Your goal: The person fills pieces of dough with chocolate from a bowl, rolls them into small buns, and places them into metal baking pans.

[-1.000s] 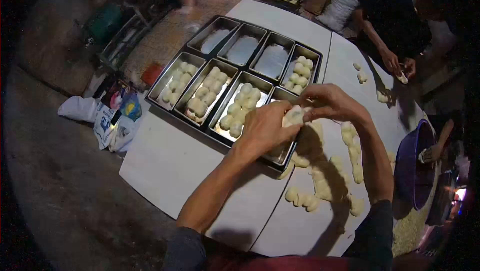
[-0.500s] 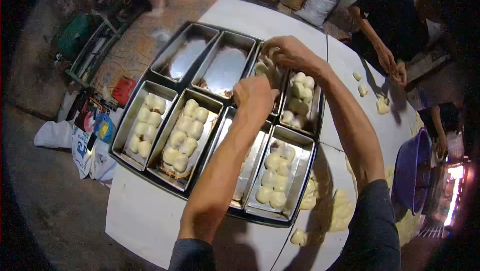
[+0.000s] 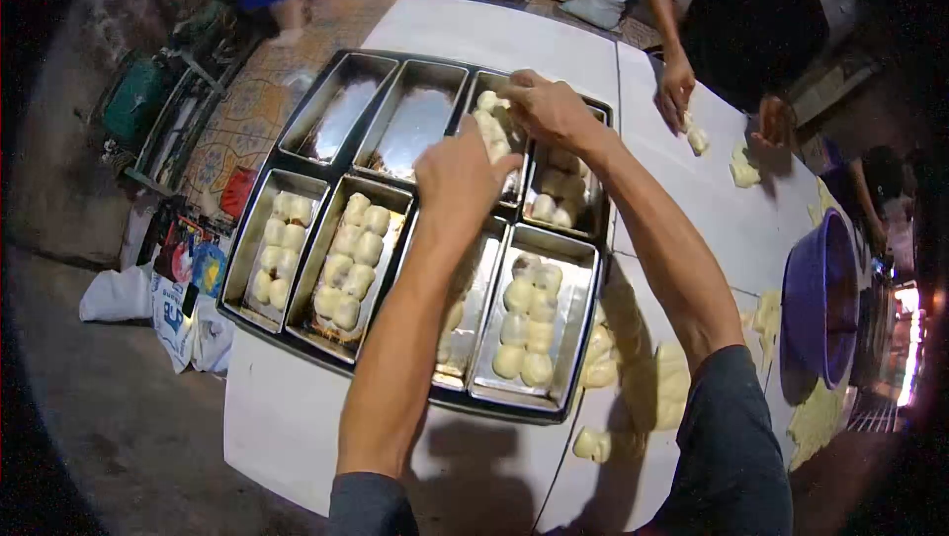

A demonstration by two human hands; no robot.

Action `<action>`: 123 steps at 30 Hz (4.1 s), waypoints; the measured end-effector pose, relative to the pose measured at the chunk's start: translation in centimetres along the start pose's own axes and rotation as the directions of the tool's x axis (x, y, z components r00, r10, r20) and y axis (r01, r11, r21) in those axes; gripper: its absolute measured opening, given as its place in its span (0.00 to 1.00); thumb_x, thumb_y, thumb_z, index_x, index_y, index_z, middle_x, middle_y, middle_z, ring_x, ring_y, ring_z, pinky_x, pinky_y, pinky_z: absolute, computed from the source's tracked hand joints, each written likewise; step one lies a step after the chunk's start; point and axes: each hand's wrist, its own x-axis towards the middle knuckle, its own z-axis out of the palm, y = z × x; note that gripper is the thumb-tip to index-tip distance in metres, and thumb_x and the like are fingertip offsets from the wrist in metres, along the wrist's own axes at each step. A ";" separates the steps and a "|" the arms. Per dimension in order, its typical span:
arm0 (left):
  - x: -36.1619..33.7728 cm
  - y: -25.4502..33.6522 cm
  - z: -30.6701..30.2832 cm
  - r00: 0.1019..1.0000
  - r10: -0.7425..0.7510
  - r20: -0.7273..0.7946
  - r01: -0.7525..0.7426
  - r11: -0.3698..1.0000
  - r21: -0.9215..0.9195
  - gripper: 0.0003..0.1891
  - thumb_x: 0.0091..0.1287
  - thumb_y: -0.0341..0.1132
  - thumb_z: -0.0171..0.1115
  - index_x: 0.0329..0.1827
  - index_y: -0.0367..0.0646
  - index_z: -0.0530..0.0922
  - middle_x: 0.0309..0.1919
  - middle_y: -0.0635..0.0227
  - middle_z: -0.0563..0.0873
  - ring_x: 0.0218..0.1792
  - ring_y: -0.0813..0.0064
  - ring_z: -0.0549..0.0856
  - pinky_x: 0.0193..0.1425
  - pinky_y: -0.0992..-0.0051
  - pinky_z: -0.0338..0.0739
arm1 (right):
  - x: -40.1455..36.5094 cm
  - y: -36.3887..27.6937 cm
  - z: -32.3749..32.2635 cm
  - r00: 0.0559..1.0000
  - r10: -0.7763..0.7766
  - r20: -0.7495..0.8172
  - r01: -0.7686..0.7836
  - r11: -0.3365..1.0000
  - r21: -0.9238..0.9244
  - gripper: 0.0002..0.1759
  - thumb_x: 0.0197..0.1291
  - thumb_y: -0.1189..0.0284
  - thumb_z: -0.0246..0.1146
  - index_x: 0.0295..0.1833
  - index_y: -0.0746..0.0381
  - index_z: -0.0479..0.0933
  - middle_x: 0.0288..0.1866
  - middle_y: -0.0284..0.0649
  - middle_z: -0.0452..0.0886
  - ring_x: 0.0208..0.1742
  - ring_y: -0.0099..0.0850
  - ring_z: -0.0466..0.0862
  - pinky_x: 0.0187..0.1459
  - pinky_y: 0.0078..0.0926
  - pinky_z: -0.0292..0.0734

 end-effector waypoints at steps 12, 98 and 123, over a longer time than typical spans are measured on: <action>-15.5 -2.6 -12.3 0.962 0.004 0.273 0.170 0.774 -0.610 0.30 0.69 0.31 0.68 0.73 0.36 0.70 0.56 0.53 0.85 0.50 0.73 0.85 0.52 0.76 0.81 | -33.6 -4.5 -17.7 0.831 0.555 -0.017 -0.496 0.756 0.427 0.18 0.68 0.63 0.65 0.57 0.63 0.82 0.43 0.42 0.88 0.40 0.26 0.85 0.43 0.26 0.79; -42.2 42.4 12.3 0.808 0.569 0.155 -0.079 0.366 -0.927 0.46 0.64 0.48 0.73 0.78 0.35 0.60 0.68 0.43 0.75 0.69 0.53 0.76 0.70 0.61 0.71 | -70.3 -7.6 -19.4 0.393 0.919 -0.027 -0.099 0.071 0.992 0.17 0.62 0.81 0.68 0.55 0.65 0.75 0.49 0.36 0.81 0.46 0.22 0.81 0.47 0.17 0.78; -40.6 33.0 9.7 0.971 0.155 0.180 0.125 0.311 -0.942 0.26 0.74 0.29 0.61 0.73 0.36 0.66 0.58 0.50 0.83 0.47 0.71 0.88 0.50 0.75 0.82 | -70.8 -14.3 -16.0 0.867 0.468 0.171 -0.477 0.679 0.558 0.08 0.62 0.71 0.67 0.43 0.60 0.78 0.35 0.41 0.83 0.37 0.36 0.87 0.39 0.34 0.83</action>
